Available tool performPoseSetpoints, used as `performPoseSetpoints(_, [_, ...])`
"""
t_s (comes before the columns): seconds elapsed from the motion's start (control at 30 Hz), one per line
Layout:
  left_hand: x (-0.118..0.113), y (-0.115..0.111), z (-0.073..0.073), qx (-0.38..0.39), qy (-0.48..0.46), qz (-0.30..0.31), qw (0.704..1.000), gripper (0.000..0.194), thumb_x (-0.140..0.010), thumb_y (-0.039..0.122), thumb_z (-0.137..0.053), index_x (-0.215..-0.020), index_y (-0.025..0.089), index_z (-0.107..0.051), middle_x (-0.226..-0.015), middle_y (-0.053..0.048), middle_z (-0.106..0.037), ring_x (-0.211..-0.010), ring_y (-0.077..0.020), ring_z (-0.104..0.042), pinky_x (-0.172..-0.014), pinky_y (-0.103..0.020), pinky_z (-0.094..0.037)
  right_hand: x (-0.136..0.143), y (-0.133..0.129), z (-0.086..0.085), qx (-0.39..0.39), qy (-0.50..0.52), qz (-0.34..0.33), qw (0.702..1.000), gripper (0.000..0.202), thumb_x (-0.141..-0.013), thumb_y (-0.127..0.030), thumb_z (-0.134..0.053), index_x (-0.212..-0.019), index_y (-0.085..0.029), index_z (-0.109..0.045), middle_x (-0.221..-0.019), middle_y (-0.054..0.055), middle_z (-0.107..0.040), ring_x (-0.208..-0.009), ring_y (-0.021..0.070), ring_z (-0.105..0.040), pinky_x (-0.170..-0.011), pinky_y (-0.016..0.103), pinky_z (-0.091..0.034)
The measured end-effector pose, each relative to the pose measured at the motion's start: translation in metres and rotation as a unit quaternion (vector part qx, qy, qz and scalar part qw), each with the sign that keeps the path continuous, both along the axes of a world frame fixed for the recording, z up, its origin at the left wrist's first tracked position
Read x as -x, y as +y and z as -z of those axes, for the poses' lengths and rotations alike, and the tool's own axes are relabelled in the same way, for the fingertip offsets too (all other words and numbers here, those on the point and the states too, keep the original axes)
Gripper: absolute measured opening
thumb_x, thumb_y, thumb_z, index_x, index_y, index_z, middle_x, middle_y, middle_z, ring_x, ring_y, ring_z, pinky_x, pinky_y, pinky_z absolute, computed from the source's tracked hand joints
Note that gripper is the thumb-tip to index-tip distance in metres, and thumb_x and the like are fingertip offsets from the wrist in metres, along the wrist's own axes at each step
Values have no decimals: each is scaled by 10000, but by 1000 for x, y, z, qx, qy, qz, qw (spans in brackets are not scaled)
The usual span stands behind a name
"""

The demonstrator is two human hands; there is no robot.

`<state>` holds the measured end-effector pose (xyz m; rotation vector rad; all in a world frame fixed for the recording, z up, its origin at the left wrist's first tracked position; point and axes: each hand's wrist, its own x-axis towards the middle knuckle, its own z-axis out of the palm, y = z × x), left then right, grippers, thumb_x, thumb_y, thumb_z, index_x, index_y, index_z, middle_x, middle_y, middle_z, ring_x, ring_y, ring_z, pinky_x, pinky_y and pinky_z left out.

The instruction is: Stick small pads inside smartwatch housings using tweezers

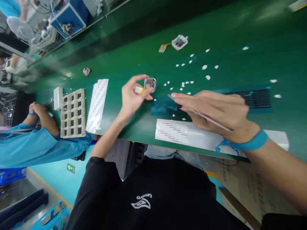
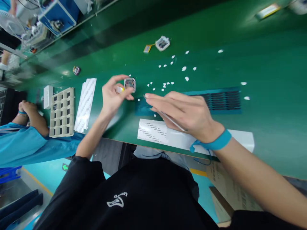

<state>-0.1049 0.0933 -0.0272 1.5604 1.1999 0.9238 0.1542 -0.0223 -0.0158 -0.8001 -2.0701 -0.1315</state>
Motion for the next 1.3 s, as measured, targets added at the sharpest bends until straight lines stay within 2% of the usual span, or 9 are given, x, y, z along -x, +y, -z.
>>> performPoseSetpoints(0.1, [16,88,-2,-81,173,-74,979,408,-840,381,-827,-1224,265,-754,-889,-53,-767,-878,-281,-787,-874,-458,-625,3,5,8,12,0,14,1000,675,-1017,-124,-701,-1633,-324,-510,-1368,9,-774,-865,168,-783,-681,331,-653])
performPoseSetpoints(0.23, [4,163,1,-162,421,-147,880,246,-862,175,-700,-1085,176,-804,-1440,-220,-696,-1448,-445,-562,-1236,-653,-401,1,9,10,7,3,12,1000,546,-1016,-156,-710,-1532,-300,-605,-1338,-1,-787,-868,155,-781,-691,314,-663])
performPoseSetpoints(0.3, [-24,176,10,-196,425,-117,876,312,-886,164,-660,-1161,179,-805,-1528,-206,-651,-1498,-431,-503,-1285,-647,-334,1,8,8,12,-10,9,1000,462,-1020,-173,-710,-1464,-291,-660,-1315,-3,-796,-864,148,-782,-683,296,-653])
performPoseSetpoints(0.47, [-108,185,35,-176,287,72,939,337,-900,273,-722,-1229,283,-794,-1571,-81,-665,-1533,-329,-510,-1319,-518,-351,2,8,10,30,-46,35,998,295,-1071,-223,-640,-1351,-263,-725,-1248,-8,-818,-844,134,-788,-663,278,-639])
performPoseSetpoints(0.6, [-126,185,37,-138,255,117,950,228,-781,138,-777,-958,278,-809,-1397,-51,-765,-1463,-313,-591,-1318,-474,-383,2,11,16,37,-36,46,998,273,-1077,-239,-632,-1331,-254,-731,-1216,-5,-827,-859,140,-790,-666,288,-639])
performPoseSetpoints(0.77, [-99,170,27,-153,235,127,951,207,-708,87,-834,-846,220,-757,-1255,-127,-789,-1293,-354,-676,-1240,-546,-461,2,13,17,56,1,69,996,214,-1069,-247,-624,-1238,-253,-755,-1213,24,-827,-994,180,-796,-783,336,-676])
performPoseSetpoints(0.97, [-76,131,8,-157,119,122,973,202,-803,106,-734,-909,277,-738,-975,-38,-837,-1019,-272,-773,-1057,-488,-576,3,18,14,69,66,116,989,255,-1125,-216,-469,-1115,-195,-722,-1033,61,-819,-929,183,-777,-850,346,-651])
performPoseSetpoints(1.13, [-66,29,-10,-155,-38,161,974,142,-933,359,-758,-1016,244,-760,-1049,-44,-820,-944,-192,-760,-908,-355,-606,0,16,10,81,105,131,982,261,-1121,-312,-548,-1315,-221,-696,-826,-2,-731,-649,137,-662,-613,295,-534])
performPoseSetpoints(1.3, [-52,-68,-27,-31,-142,181,973,283,-1019,517,-717,-1108,249,-700,-931,-2,-795,-747,-115,-743,-722,-254,-607,2,7,5,64,112,44,991,43,-1030,-313,-724,-996,-293,-708,-777,-39,-715,-591,110,-611,-478,286,-395])
